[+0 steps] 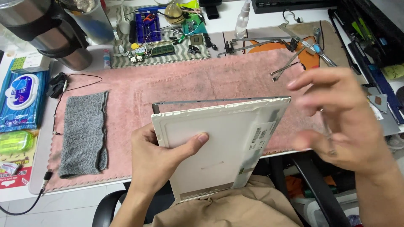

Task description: The person disassembles a white computer monitor by prying off the back cover and removing the metal frame. They then separate the screen panel from the white plastic housing and remove the internal circuit board.

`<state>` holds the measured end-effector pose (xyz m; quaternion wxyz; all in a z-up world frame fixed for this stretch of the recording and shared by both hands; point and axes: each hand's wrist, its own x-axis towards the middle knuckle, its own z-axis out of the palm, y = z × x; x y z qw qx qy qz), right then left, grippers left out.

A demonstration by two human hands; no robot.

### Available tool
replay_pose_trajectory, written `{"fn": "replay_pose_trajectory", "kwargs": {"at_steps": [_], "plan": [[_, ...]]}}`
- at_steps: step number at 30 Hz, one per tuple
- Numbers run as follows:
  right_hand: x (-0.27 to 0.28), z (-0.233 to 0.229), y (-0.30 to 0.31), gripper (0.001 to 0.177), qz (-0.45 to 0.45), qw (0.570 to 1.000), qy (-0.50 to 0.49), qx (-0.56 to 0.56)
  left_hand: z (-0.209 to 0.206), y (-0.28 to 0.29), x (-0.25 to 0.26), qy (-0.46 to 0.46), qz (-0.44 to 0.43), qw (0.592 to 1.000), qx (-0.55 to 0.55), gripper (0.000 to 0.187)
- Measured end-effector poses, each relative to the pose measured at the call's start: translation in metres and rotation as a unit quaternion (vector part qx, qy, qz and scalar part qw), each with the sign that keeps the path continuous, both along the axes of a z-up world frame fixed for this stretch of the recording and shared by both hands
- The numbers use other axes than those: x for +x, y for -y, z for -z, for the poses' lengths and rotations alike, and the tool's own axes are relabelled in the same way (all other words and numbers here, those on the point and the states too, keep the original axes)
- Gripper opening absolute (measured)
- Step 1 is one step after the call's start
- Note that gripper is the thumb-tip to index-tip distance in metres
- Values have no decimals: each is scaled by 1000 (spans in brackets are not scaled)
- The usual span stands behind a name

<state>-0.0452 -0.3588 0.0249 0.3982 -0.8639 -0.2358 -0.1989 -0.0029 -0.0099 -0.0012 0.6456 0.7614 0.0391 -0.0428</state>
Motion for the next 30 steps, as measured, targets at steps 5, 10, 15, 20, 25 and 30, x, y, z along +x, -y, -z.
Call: {"fn": "replay_pose_trajectory", "kwargs": {"at_steps": [5,10,15,20,25,30], "plan": [[-5,-42,-31,33,39,993,93,-66,-5,5,-3,21,13,1000,9,29],[7,-73,-58,21,-33,983,129,-128,-5,12,-5,7,21,1000,-13,34],[22,-79,-87,36,-161,952,158,-207,-8,16,-7,31,73,996,-52,31],[33,-80,-107,46,-196,944,152,-219,-19,24,-11,16,72,995,-72,45],[35,-76,-114,49,-179,941,139,-251,-15,25,-14,35,76,992,-93,43],[35,-71,-106,43,-137,966,59,-209,-11,13,-14,20,167,984,-61,69]]}}
